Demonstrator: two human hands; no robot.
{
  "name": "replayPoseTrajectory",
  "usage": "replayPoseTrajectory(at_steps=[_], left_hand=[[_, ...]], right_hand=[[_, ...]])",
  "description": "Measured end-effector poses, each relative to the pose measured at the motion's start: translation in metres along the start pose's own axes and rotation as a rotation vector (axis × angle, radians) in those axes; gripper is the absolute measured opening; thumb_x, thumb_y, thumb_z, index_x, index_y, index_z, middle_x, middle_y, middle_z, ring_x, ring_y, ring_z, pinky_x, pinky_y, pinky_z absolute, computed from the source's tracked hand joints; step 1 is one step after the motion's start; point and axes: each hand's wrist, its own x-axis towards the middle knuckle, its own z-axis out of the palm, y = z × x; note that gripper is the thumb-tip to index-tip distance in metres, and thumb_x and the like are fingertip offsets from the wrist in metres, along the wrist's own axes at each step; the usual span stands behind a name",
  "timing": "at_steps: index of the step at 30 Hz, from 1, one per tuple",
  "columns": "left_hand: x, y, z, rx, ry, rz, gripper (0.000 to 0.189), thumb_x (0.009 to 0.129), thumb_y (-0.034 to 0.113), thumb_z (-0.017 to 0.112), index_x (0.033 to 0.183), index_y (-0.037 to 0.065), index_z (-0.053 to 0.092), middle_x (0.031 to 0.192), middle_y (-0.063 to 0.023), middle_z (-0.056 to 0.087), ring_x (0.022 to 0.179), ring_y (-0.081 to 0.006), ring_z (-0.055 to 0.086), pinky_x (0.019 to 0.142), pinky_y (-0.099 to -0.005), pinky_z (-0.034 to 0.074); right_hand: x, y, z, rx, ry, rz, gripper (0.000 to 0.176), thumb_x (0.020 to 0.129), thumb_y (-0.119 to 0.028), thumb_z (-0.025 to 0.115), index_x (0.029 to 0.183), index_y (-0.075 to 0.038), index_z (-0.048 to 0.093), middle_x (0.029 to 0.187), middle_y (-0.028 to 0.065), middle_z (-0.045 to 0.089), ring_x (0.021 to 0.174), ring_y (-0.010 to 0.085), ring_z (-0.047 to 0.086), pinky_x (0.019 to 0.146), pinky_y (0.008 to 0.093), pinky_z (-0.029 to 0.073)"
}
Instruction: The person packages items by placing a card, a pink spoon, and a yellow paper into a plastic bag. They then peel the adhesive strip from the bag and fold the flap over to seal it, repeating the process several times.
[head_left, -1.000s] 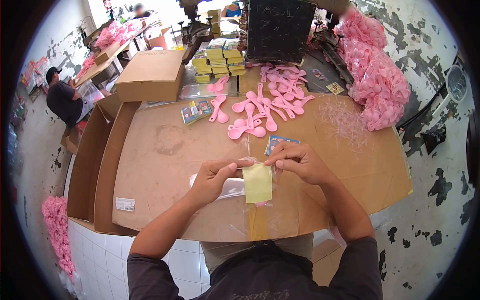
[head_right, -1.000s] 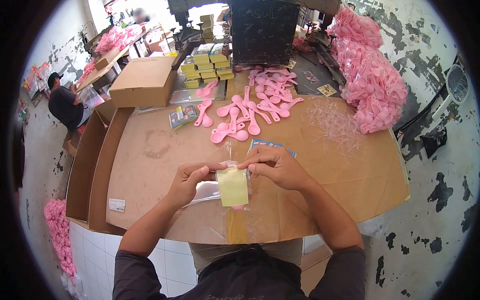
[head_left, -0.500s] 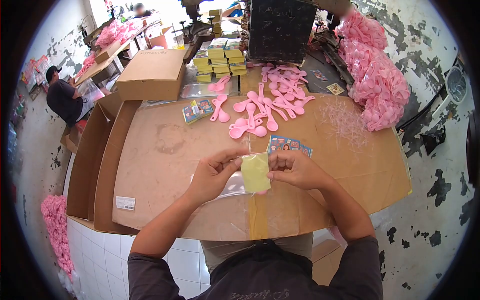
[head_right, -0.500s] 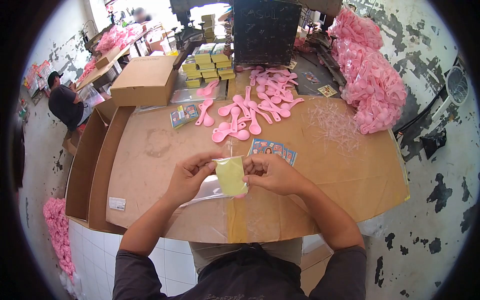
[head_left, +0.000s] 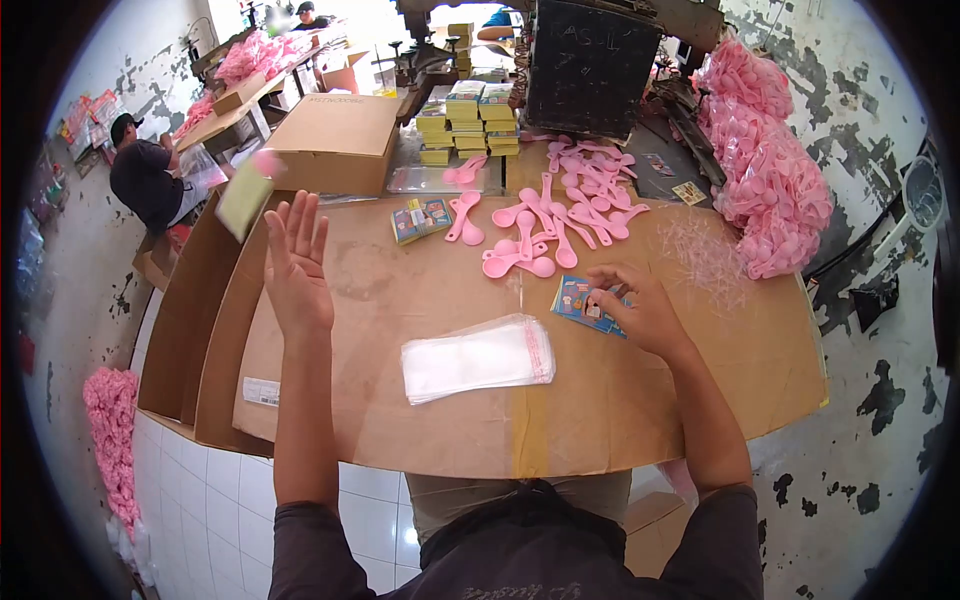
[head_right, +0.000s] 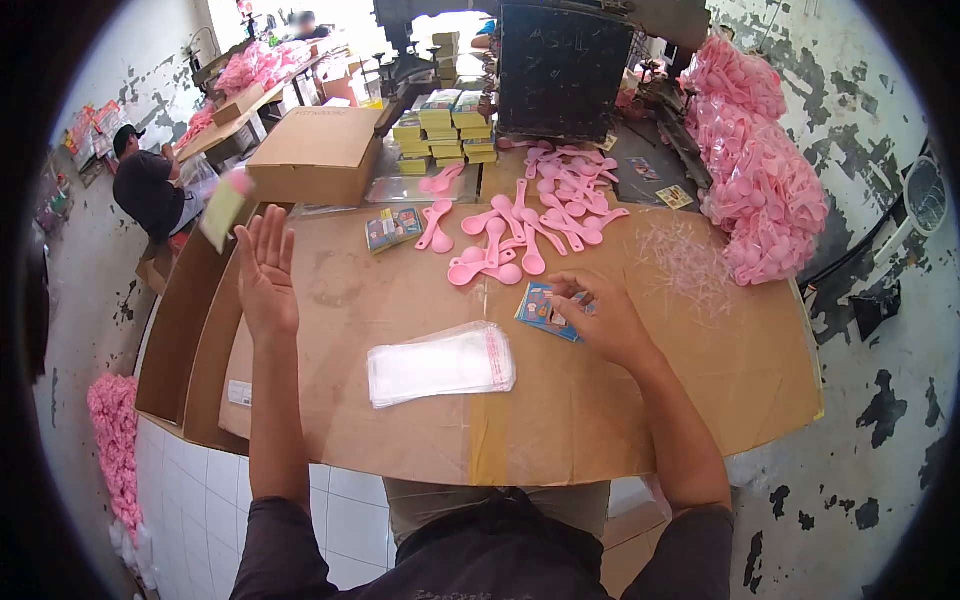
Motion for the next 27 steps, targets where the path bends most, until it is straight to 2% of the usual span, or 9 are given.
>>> replayPoseTrajectory(at_steps=[1, 4, 6, 8, 11, 16, 19, 22, 27], left_hand=[[-0.002, 0.002, 0.004, -0.034, 0.05, -0.017, 0.037, 0.107, 0.025, 0.058, 0.136, 0.003, 0.06, 0.118, -0.0042, 0.071, 0.101, -0.013, 0.067, 0.089, -0.0289, 0.054], [-0.012, -0.036, -0.01, 0.304, -0.213, -0.214, 0.038, 0.104, 0.024, 0.063, 0.135, 0.002, 0.062, 0.121, -0.0059, 0.07, 0.101, -0.0155, 0.067, 0.09, -0.0323, 0.052], [-0.035, -0.056, -0.006, 0.84, -0.589, -0.213, 0.035, 0.097, 0.021, 0.071, 0.128, 0.005, 0.069, 0.119, -0.0067, 0.069, 0.101, -0.0172, 0.066, 0.09, -0.0339, 0.051], [-0.068, -0.054, 0.014, 1.099, -0.915, -0.015, 0.032, 0.089, 0.018, 0.078, 0.118, 0.007, 0.074, 0.107, -0.0075, 0.069, 0.095, -0.0209, 0.065, 0.088, -0.034, 0.051], [-0.089, -0.07, 0.013, 1.202, -1.087, 0.299, 0.029, 0.087, 0.018, 0.08, 0.113, 0.006, 0.075, 0.096, -0.0084, 0.066, 0.088, -0.0236, 0.064, 0.084, -0.0344, 0.052], [-0.088, -0.075, 0.013, 1.173, -1.116, 0.091, 0.023, 0.087, 0.016, 0.079, 0.105, 0.003, 0.074, 0.092, -0.0093, 0.066, 0.086, -0.0253, 0.064, 0.082, -0.0366, 0.053], [-0.093, -0.071, 0.019, 1.126, -1.022, -0.047, 0.018, 0.088, 0.014, 0.077, 0.102, 0.002, 0.074, 0.092, -0.0098, 0.068, 0.084, -0.0253, 0.065, 0.081, -0.0377, 0.054], [-0.093, -0.071, 0.017, 1.115, -1.004, -0.052, 0.017, 0.09, 0.013, 0.075, 0.101, 0.001, 0.073, 0.093, -0.0109, 0.069, 0.083, -0.0258, 0.066, 0.08, -0.0379, 0.054], [-0.093, -0.067, 0.02, 1.15, -1.053, 0.024, 0.013, 0.093, 0.011, 0.071, 0.1, 0.001, 0.071, 0.096, -0.0123, 0.069, 0.086, -0.026, 0.066, 0.082, -0.0367, 0.053]], right_hand=[[0.0, 0.006, 0.001, -0.044, 0.023, -0.015, 0.033, 0.093, -0.017, 0.073, 0.121, -0.001, 0.069, 0.115, 0.0117, 0.068, 0.104, 0.0219, 0.066, 0.087, 0.0351, 0.053], [0.0, 0.016, 0.0, -0.476, 0.127, -0.16, 0.034, 0.089, -0.019, 0.075, 0.118, -0.002, 0.071, 0.116, 0.0135, 0.064, 0.114, 0.0291, 0.06, 0.095, 0.0402, 0.049], [-0.002, 0.014, -0.005, -0.491, 0.018, -0.05, 0.034, 0.088, -0.02, 0.076, 0.116, -0.002, 0.071, 0.115, 0.0138, 0.063, 0.117, 0.0315, 0.056, 0.1, 0.042, 0.047], [-0.003, 0.017, -0.008, -0.47, -0.016, 0.004, 0.032, 0.086, -0.019, 0.077, 0.113, -0.002, 0.071, 0.113, 0.0137, 0.062, 0.115, 0.032, 0.056, 0.099, 0.0424, 0.047], [-0.006, 0.026, -0.004, -0.347, 0.036, 0.028, 0.028, 0.085, -0.015, 0.078, 0.109, -0.002, 0.072, 0.108, 0.0129, 0.063, 0.106, 0.0292, 0.061, 0.091, 0.04, 0.051], [0.002, 0.029, -0.007, -0.216, 0.051, 0.056, 0.016, 0.085, -0.008, 0.076, 0.1, -0.003, 0.071, 0.097, 0.0089, 0.065, 0.087, 0.0206, 0.064, 0.078, 0.0332, 0.053], [0.001, 0.011, -0.014, -0.034, -0.019, 0.211, 0.013, 0.089, -0.006, 0.073, 0.1, -0.002, 0.068, 0.096, 0.0066, 0.067, 0.088, 0.0166, 0.063, 0.08, 0.0317, 0.052], [-0.004, 0.007, -0.003, 0.349, -0.068, 0.129, 0.012, 0.092, -0.006, 0.07, 0.102, -0.002, 0.066, 0.099, 0.0063, 0.069, 0.089, 0.0142, 0.062, 0.081, 0.0321, 0.051], [-0.017, -0.014, 0.039, 0.453, -0.307, -0.167, 0.013, 0.093, -0.005, 0.065, 0.105, -0.002, 0.064, 0.103, 0.008, 0.07, 0.095, 0.0186, 0.065, 0.084, 0.0344, 0.052]])
